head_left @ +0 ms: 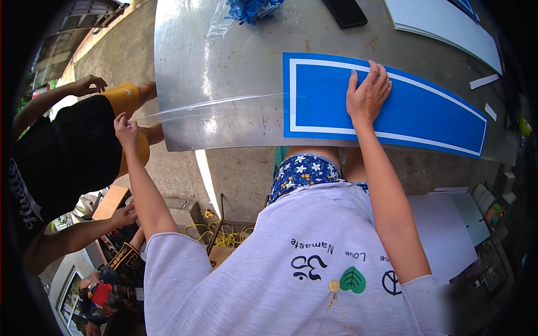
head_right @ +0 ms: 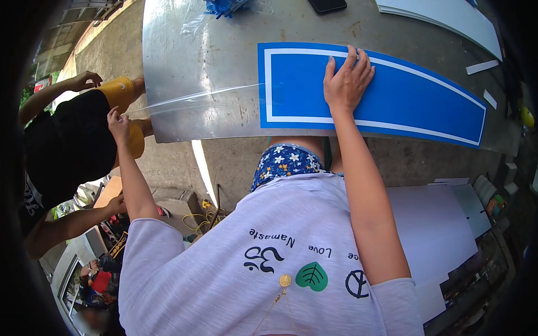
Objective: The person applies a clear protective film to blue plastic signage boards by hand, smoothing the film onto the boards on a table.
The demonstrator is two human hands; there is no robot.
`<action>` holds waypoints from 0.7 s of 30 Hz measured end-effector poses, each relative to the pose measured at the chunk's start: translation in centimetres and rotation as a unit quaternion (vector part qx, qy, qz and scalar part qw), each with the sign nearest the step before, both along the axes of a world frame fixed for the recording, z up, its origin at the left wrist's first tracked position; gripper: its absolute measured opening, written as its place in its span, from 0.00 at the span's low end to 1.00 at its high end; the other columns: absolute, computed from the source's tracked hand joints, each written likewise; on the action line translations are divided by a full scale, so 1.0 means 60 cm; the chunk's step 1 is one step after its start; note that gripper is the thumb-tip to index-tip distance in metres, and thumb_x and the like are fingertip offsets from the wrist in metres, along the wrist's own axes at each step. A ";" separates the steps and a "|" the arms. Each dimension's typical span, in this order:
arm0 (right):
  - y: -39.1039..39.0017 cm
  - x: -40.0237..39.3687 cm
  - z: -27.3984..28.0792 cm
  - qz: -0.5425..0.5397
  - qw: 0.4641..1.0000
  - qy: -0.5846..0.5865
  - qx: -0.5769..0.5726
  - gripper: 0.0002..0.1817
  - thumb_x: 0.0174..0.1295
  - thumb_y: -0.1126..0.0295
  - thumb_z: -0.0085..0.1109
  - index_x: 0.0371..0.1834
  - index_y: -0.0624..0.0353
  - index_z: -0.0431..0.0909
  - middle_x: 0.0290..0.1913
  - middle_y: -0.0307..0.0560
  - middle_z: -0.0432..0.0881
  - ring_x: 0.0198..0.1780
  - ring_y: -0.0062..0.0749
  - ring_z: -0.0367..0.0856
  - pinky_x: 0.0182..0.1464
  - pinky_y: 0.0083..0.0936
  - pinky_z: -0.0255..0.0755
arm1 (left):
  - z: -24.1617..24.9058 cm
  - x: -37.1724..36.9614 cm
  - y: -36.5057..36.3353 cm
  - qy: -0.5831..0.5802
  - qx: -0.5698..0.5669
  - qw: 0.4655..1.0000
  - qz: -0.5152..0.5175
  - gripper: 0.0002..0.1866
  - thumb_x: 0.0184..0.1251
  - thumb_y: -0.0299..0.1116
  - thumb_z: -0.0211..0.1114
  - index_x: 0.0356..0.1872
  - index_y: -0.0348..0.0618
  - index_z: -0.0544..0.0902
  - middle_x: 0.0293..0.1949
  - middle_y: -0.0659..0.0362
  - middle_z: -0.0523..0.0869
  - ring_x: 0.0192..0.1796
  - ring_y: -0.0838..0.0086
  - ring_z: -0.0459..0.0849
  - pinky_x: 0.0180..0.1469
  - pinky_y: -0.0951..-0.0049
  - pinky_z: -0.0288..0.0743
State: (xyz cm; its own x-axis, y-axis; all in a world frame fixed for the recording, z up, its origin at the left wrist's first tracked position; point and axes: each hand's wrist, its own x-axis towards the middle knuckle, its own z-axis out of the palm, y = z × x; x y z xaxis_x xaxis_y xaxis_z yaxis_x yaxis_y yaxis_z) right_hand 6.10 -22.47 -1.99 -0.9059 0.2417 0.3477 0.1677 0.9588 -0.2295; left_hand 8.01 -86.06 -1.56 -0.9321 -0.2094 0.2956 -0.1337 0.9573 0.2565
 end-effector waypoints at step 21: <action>0.003 0.001 0.002 -0.005 1.000 0.005 0.000 0.27 0.66 0.55 0.54 0.65 0.53 0.62 0.63 0.52 0.65 0.69 0.49 0.61 0.73 0.55 0.49 | 0.011 0.017 -0.016 -0.030 -0.018 0.999 0.014 0.07 0.53 0.23 0.60 0.26 0.29 0.72 0.52 0.47 0.80 0.45 0.55 0.81 0.44 0.64 0.74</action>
State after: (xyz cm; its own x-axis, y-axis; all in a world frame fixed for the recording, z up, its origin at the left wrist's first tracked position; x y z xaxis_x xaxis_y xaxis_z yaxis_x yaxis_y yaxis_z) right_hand 6.14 -22.31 -1.89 -0.9001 0.2498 0.3570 0.1743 0.9574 -0.2304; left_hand 9.04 -87.04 -0.90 -0.9425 -0.2250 0.2472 -0.1738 0.9616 0.2124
